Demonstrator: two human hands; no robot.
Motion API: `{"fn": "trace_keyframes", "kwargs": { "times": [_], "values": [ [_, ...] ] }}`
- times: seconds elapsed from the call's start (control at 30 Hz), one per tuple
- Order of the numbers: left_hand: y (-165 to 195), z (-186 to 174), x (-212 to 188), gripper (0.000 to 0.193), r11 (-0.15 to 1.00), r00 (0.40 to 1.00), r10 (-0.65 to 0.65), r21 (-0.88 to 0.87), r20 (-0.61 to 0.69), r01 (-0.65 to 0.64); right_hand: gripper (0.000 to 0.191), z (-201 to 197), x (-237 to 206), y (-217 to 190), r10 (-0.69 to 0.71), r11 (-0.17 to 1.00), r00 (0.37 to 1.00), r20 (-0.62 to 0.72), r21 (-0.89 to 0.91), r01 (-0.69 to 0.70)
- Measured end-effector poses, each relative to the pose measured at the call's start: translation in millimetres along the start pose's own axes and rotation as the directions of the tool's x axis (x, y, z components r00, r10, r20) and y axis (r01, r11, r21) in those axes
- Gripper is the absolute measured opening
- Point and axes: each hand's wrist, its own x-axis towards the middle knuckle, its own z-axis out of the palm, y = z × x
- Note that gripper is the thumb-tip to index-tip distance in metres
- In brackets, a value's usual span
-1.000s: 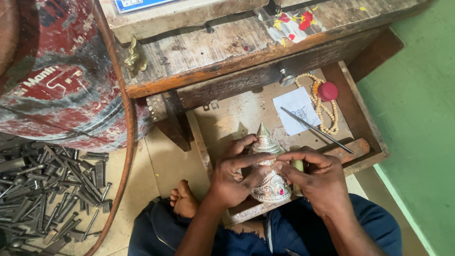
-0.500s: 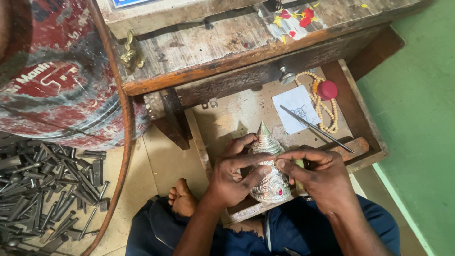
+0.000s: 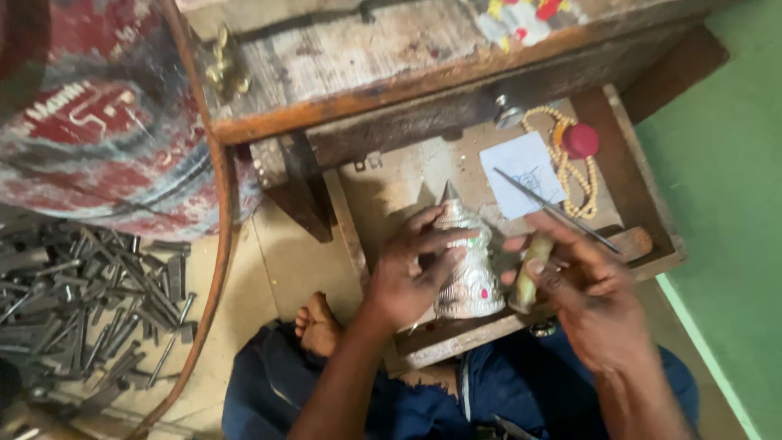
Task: The person sits on the floor and uses a metal file to smooth the surface of a silver-colored metal object. They then use pliers to adjust small parts and a wooden tool to rub the surface, working on the object from different angles.
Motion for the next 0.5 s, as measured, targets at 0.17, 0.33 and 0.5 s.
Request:
{"fn": "trace_keyframes", "kwargs": {
  "times": [0.17,0.33,0.5],
  "values": [
    [-14,3,8,0.029,1.0,0.999,-0.009,0.018,-0.042,0.01,0.045,-4,7,18,-0.202,0.979,0.979,-0.011,-0.037,0.202],
    [-15,3,13,0.025,0.914,0.928,-0.369,-0.164,0.047,0.371,0.04,-10,18,32,-0.359,0.93,0.933,0.036,-0.063,0.361],
    [-9,4,16,0.023,0.928,0.953,-0.298,-0.216,0.06,0.304,0.047,-15,17,36,-0.587,0.776,0.801,0.117,-0.198,0.598]
  ]
}}
